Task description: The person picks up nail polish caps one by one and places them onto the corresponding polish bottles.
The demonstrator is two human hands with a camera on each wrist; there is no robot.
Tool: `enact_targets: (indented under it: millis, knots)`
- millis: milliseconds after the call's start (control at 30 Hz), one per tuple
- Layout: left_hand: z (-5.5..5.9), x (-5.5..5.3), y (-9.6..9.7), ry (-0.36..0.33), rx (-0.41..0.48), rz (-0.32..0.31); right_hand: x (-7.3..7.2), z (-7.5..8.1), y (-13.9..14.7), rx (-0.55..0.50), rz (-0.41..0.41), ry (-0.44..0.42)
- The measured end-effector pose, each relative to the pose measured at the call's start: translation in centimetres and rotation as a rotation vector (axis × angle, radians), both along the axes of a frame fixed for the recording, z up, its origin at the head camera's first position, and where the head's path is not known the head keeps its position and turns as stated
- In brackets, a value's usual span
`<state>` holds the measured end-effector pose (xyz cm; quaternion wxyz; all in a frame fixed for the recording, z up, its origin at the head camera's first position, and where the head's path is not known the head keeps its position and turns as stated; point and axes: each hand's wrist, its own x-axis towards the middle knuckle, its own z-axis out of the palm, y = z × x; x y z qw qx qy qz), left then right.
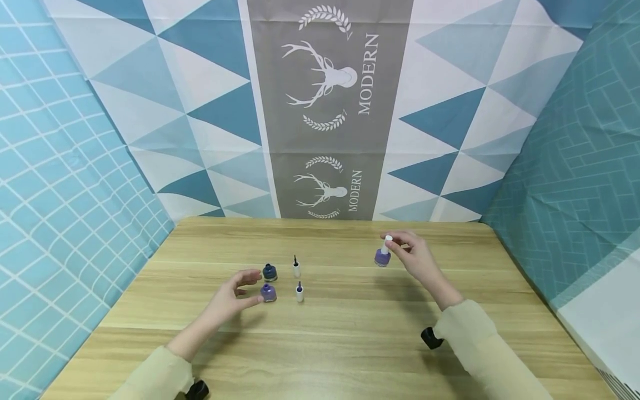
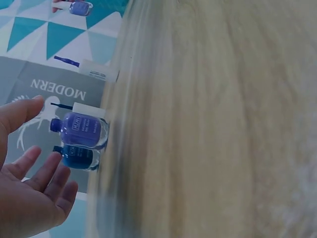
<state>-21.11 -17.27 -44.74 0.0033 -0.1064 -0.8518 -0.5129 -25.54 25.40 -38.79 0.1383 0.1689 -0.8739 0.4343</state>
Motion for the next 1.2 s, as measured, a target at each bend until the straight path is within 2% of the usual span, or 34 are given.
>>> enact_targets:
  millis: [67,233,533,667,833,1067,1200]
  knots:
    - [-0.2,-0.1,0.1,-0.005,0.002,0.001,-0.6,-0.9,0.2,-0.01,-0.009,0.002]
    - [-0.7,-0.4,0.2,-0.033,0.015,0.006,-1.0,-1.7,0.1,-0.02,-0.021,-0.004]
    - [-1.3,-0.7,0.7,-0.046,0.047,0.013,0.5,-0.8,-1.2,-0.014,-0.025,-0.02]
    - [-1.2,-0.7,1.0,-0.064,0.067,0.034,-0.4,-2.4,-0.5,0.003,-0.031,-0.007]
    - [-1.3,-0.7,1.2,-0.105,0.091,0.064,-1.9,-4.8,0.7,0.002,-0.048,-0.049]
    - [-1.6,-0.9,1.2,-0.141,0.086,0.108,-2.1,-6.1,1.2,-0.011,-0.072,-0.142]
    - [-1.9,-1.1,1.4,-0.144,0.085,0.117,-2.1,-6.4,1.3,-0.008,-0.07,-0.128]
